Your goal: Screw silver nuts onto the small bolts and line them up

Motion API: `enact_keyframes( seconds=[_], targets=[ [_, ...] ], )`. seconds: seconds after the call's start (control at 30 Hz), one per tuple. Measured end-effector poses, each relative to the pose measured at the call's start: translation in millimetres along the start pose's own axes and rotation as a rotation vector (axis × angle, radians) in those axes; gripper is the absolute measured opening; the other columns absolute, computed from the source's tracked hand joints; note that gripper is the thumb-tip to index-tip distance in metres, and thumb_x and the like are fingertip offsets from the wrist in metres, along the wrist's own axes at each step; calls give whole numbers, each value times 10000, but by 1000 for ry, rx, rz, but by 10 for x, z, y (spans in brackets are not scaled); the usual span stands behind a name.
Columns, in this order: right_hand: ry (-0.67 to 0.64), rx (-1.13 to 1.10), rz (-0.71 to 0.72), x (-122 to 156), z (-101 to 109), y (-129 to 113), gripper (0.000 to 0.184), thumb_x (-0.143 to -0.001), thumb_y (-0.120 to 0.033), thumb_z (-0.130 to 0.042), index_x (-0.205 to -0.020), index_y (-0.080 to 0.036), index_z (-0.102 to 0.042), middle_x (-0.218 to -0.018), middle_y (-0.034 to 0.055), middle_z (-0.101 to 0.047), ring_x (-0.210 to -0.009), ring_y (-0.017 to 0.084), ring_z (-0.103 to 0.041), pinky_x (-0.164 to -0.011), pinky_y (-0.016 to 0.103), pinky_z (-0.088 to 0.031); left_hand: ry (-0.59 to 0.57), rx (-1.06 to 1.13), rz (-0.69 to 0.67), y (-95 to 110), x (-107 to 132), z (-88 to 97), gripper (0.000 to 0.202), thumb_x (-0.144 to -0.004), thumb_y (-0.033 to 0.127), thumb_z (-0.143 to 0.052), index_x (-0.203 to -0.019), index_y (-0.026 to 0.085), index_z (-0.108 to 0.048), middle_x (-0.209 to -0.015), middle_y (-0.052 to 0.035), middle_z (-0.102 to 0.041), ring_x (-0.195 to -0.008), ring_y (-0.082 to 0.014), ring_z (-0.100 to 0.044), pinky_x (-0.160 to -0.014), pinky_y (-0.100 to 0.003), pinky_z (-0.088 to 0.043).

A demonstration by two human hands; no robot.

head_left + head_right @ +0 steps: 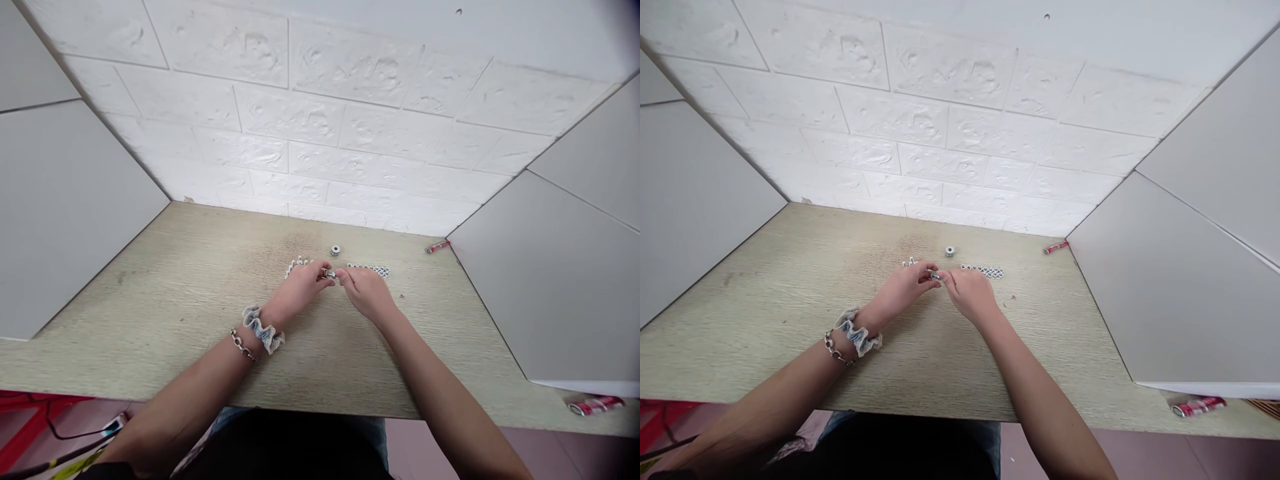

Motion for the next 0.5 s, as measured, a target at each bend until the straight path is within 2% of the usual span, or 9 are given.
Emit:
enact_keyframes(
  seconds=[0.07, 0.17, 0.23, 0.27, 0.33, 0.43, 0.5],
  targets=[
    [2, 7, -73, 10, 15, 10, 407, -889, -411, -248, -652, -204, -506, -595, 12, -546, -575, 142, -486, -530, 241, -276, 4, 11, 2, -10, 1, -6, 230, -763, 294, -569, -974, 201, -563, -859, -23, -668, -802, -175, -615, -686, -264, -448],
    [22, -131, -55, 23, 35, 0, 232, -851, -396, -357, -869, -218, -506, -696, -5, -574, -595, 126, -492, -534, 225, -302, 18, 35, 12, -13, 6, 2, 230, -770, 296, -560, -980, 203, -558, -864, -20, -668, -805, -167, -618, -697, -258, -450],
    [33, -194, -6, 22, 35, -15, 209, -815, -352, -427, -971, -225, -482, -792, -2, -586, -641, 119, -504, -567, 221, -329, 10, 44, 6, -5, 9, 11, 221, -782, 307, -541, -980, 211, -558, -883, -16, -666, -818, -165, -617, -704, -258, -451],
    [33, -196, 12, 20, 30, -22, 198, -809, -341, -434, -957, -223, -491, -806, 1, -585, -656, 119, -506, -579, 222, -332, 6, 43, 5, -1, 9, 14, 215, -786, 312, -533, -977, 214, -558, -890, -14, -666, -823, -166, -616, -704, -260, -452],
    [15, -158, 5, 15, 18, -25, 210, -837, -357, -378, -808, -209, -525, -736, 8, -579, -640, 126, -496, -575, 231, -317, 2, 34, 16, 3, 6, 16, 210, -784, 316, -535, -967, 214, -562, -888, -15, -665, -826, -170, -615, -705, -264, -454],
    [4, -105, -97, 16, 16, -11, 443, -880, -424, -234, -585, -193, -469, -563, 15, -521, -551, 131, -455, -531, 244, -275, 13, 21, 40, -5, -2, 6, 224, -762, 303, -566, -965, 209, -562, -872, -19, -666, -814, -171, -616, -708, -269, -457],
    [33, -143, -123, 18, 25, -10, 419, -873, -440, -253, -616, -194, -474, -559, 5, -516, -536, 125, -448, -523, 236, -277, 22, 21, 39, -14, -5, -2, 235, -758, 298, -573, -974, 207, -559, -866, -20, -666, -808, -169, -617, -712, -268, -457]
  ],
)
Point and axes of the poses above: each hand's wrist, its own x-axis away from the middle knuckle, its own z-axis out of the back of the hand, y = z × x, the point moved 1 cm from there along -x, towards the middle knuckle
